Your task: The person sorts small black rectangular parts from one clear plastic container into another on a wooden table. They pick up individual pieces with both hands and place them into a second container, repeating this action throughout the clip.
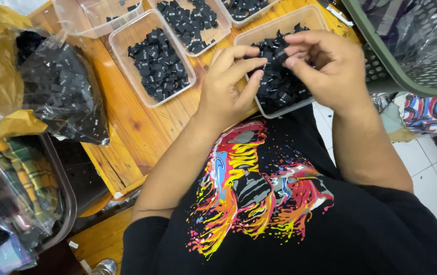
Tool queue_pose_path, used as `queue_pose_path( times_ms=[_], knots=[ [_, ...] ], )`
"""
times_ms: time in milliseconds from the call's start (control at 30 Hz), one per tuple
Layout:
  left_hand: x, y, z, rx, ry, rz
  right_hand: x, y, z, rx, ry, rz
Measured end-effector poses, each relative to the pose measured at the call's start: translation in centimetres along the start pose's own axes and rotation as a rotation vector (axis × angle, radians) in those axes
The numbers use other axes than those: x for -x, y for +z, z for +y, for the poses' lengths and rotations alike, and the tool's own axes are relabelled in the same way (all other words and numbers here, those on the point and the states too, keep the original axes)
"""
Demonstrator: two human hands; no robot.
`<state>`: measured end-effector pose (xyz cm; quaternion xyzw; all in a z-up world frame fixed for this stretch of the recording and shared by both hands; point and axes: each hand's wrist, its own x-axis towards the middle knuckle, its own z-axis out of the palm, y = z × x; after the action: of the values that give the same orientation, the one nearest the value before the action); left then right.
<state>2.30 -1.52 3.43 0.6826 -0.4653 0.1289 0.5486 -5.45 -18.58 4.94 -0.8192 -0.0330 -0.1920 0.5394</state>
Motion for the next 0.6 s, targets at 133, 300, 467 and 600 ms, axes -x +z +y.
queue_pose_path(
  times_ms=[133,300,467,600],
  knots=[
    [0.3,0.2,0.4,0.100,-0.067,-0.021,0.3,1.7,-0.3,-0.109,0.014,0.033],
    [1.1,0.9,0.2,0.246,-0.259,0.059,0.2,2.7,-0.6,-0.228,0.002,0.025],
    [1.2,1.1,0.2,0.384,-0.379,0.069,0.2,2.6,-0.5,-0.225,-0.005,0.015],
    [1.0,0.9,0.2,0.318,-0.363,0.067,0.2,2.7,-0.7,-0.227,-0.015,-0.006]
  ],
)
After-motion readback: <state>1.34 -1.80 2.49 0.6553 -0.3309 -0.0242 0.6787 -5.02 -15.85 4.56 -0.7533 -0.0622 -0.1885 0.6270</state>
